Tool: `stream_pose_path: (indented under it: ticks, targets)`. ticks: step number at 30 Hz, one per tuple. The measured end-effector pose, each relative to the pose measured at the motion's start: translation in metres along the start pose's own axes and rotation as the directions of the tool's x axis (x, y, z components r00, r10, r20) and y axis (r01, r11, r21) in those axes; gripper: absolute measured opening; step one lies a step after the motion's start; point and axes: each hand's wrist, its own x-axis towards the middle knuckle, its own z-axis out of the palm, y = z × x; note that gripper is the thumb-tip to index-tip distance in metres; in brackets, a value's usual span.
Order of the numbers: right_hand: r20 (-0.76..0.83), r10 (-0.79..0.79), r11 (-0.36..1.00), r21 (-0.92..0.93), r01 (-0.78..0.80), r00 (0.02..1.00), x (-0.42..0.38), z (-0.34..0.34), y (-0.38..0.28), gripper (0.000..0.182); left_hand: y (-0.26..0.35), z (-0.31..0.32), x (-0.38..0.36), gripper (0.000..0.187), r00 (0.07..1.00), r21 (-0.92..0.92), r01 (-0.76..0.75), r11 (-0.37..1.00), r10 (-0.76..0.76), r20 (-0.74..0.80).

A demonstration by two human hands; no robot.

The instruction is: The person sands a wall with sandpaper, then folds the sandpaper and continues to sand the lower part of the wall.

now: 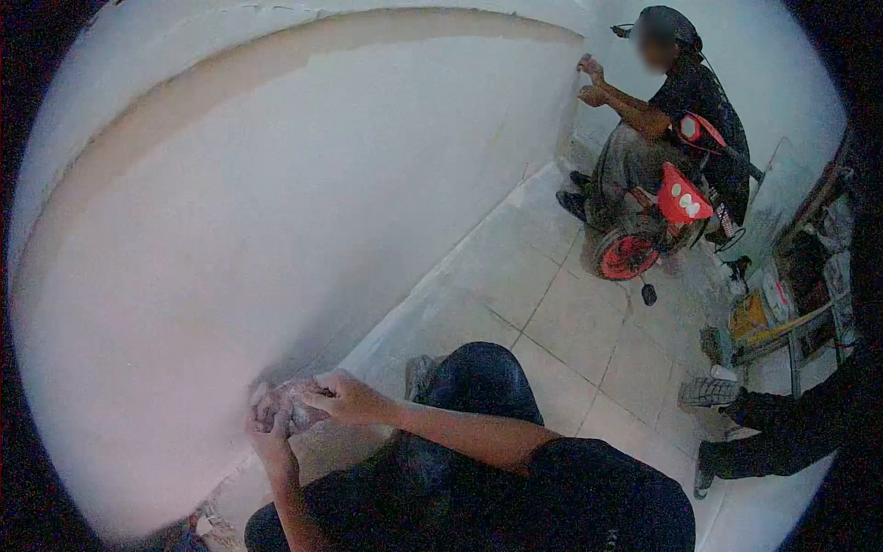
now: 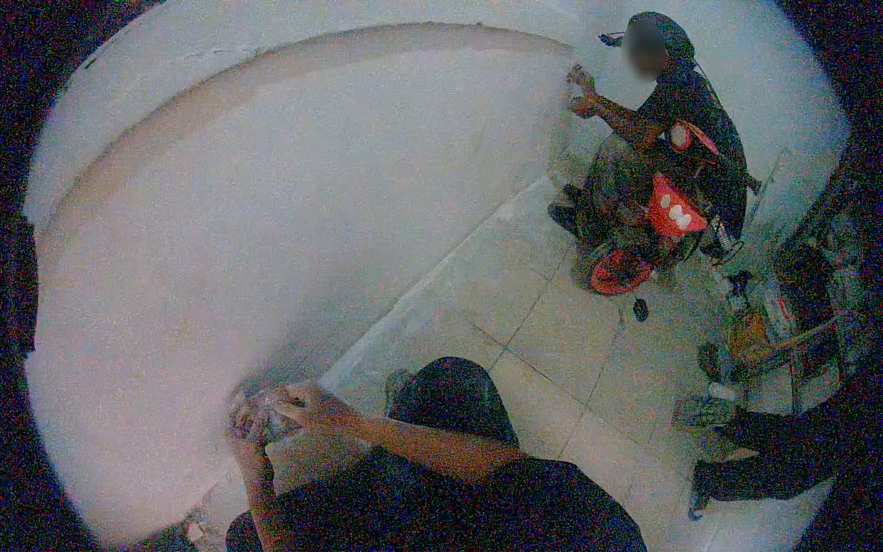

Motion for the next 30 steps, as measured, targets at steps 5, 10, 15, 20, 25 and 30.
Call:
stream_pose_path:
  ticks: [5, 10, 15, 20, 25, 30]
  targets:
    - [0.034, 0.046, 0.999, 0.022, -0.046, 0.998, -0.002, -0.002, -0.019, 0.030, 0.003, -0.001, 0.000, 0.052, 0.996, 0.004, 0.085, 0.996, -0.085, -0.002]
    - [-0.026, -0.081, 0.996, -0.023, 0.081, 0.996, -0.004, -0.005, -0.019, 0.028, 0.015, 0.006, -0.007, 0.051, 0.996, 0.036, 0.079, 0.996, -0.077, -0.036]
    - [-0.006, 0.012, 0.998, -0.055, -0.012, 1.000, -0.005, -0.004, -0.010, 0.025, -0.014, -0.010, 0.001, 0.046, 0.998, -0.016, 0.063, 0.998, -0.063, 0.011]
    - [-0.010, 0.000, 0.999, 0.034, 0.000, 1.000, -0.001, 0.002, 0.011, 0.025, -0.019, -0.008, 0.001, 0.028, 0.997, -0.016, 0.060, 0.998, -0.060, -0.052]
    - [0.002, -0.041, 0.999, -0.005, 0.041, 0.999, -0.004, 0.001, 0.002, 0.027, -0.005, -0.009, -0.004, 0.022, 0.993, 0.018, 0.114, 0.993, -0.114, -0.034]
    - [0.012, -0.010, 0.997, -0.072, 0.011, 1.000, -0.007, -0.004, -0.014, 0.029, 0.003, -0.003, -0.008, 0.021, 0.998, -0.026, 0.045, 0.999, -0.046, -0.047]
